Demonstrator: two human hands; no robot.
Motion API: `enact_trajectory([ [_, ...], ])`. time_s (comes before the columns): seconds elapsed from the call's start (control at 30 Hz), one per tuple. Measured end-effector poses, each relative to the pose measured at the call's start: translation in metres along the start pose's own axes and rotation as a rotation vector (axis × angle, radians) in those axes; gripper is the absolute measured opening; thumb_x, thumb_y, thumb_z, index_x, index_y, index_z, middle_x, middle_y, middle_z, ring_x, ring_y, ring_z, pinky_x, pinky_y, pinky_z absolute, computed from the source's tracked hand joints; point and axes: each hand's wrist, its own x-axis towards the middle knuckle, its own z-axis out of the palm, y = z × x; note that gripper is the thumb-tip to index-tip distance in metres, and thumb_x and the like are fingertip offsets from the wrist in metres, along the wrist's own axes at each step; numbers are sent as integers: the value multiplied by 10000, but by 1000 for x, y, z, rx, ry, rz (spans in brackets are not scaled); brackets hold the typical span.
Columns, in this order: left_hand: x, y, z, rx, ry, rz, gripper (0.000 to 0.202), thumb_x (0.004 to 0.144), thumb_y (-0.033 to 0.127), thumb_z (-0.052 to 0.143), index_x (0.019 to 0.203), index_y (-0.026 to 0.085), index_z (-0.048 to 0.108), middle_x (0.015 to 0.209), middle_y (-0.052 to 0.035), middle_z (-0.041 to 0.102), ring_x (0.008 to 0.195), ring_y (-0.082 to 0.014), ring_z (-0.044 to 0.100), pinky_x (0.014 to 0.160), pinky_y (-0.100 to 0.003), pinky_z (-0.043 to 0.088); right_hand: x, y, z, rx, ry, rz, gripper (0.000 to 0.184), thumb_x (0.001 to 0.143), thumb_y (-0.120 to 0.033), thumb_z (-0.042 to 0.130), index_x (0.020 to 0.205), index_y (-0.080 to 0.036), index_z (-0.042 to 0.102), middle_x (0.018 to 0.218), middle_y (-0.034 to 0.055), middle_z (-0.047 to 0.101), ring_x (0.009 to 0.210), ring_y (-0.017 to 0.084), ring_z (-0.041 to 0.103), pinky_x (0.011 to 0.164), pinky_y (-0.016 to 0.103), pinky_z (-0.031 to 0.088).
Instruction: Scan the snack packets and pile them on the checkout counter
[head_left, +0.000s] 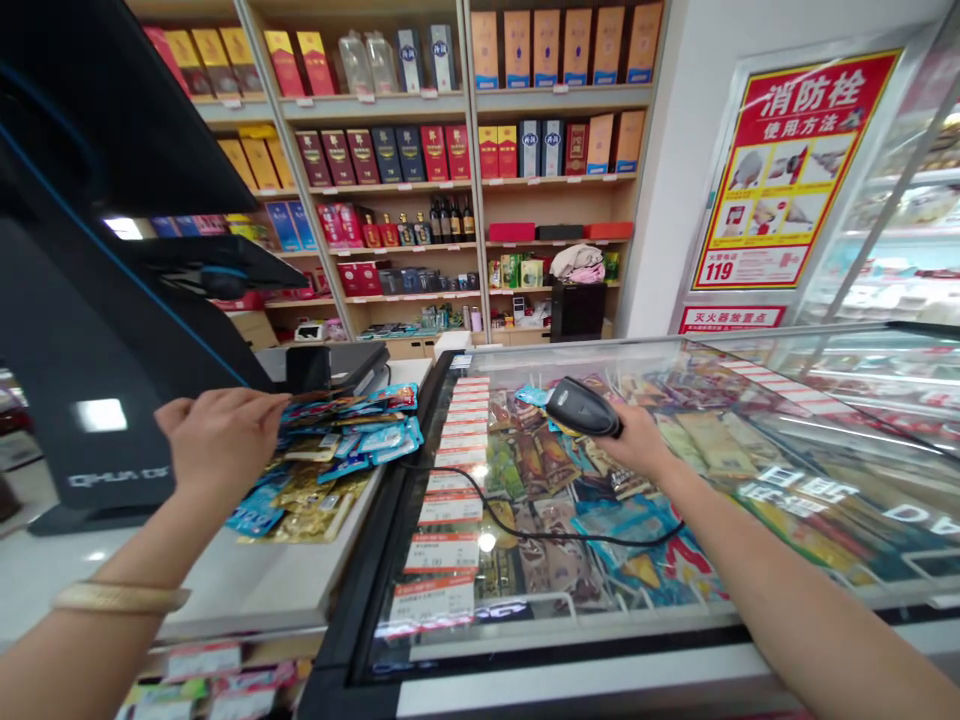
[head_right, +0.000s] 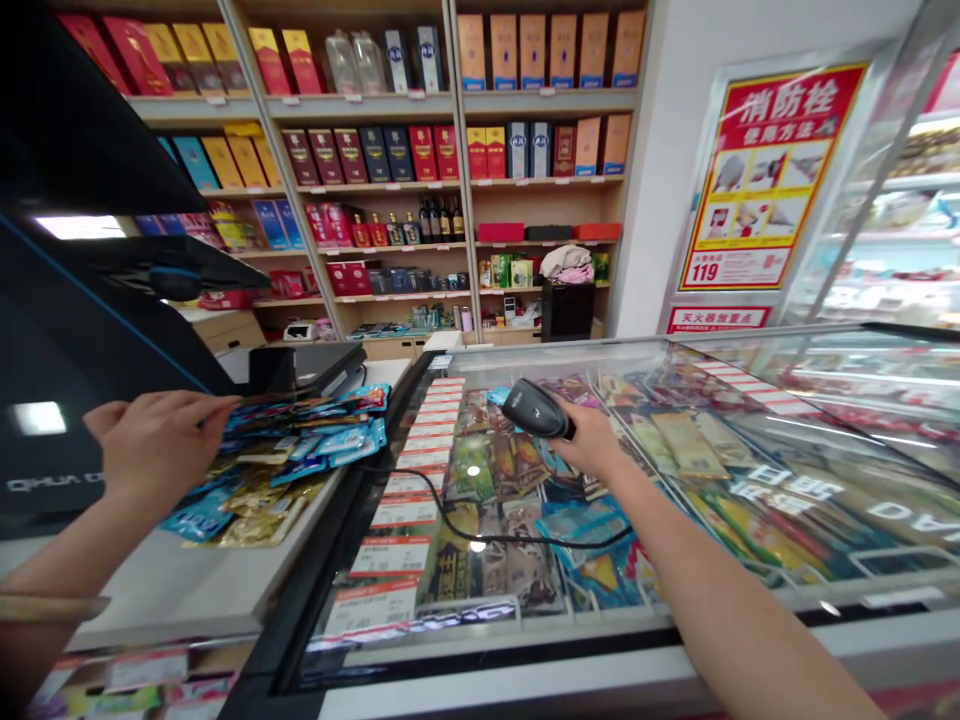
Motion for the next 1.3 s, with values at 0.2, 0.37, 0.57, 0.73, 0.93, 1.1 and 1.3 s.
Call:
enact_trajectory([
  [0.2,-11,-3,12,-7,-74,65,306,813,230,389,857,227,691,916,-89,708,973,-243,529,894,-450,284,0,1,-1,24,21,-27,325,715,-299,561,1001,-193,674,873,85,731,812,242,693,737,314,508],
  [0.37,-20,16,3,-23,66,10,386,814,243,396,1101,262,654,1095,-119,651,1112,-311,498,940,-529,275,1,1,-4,21,49,-1,278,704,-272,554,943,-201,676,830,69,721,770,224,681,708,290,493],
  [0.57,4,72,6,-232,202,-14,457,822,325,435,1235,213,595,1213,-155,570,1228,-339,436,1024,-522,267,6,5,-10,-6,64,58,231,694,-273,595,896,-188,668,810,69,707,754,223,663,690,285,473],
  [0.73,18,159,59,-435,-87,138,415,839,371,431,1160,187,617,1203,-140,611,1148,-303,518,994,-457,345,6,14,-13,-77,56,104,286,700,-281,616,966,-187,667,889,84,722,813,244,668,723,304,471],
  [0.93,18,251,146,-580,-578,226,388,791,284,494,1150,214,626,1339,-124,573,1272,-282,477,1076,-424,303,6,26,-13,-152,65,134,237,696,-295,632,916,-210,658,854,64,724,795,226,666,681,266,455],
  [1.1,25,293,188,-610,-720,136,375,773,285,518,1121,188,619,1258,-164,627,1206,-285,551,999,-394,396,7,27,-13,-163,61,134,242,697,-300,638,922,-211,651,882,66,721,834,230,664,711,272,459],
  [1.3,23,296,201,-649,-808,45,525,691,294,637,1196,171,559,1189,-171,664,1080,-264,637,880,-334,474,7,23,-14,-166,23,142,246,709,-320,632,928,-210,656,894,67,718,849,233,662,716,280,465],
])
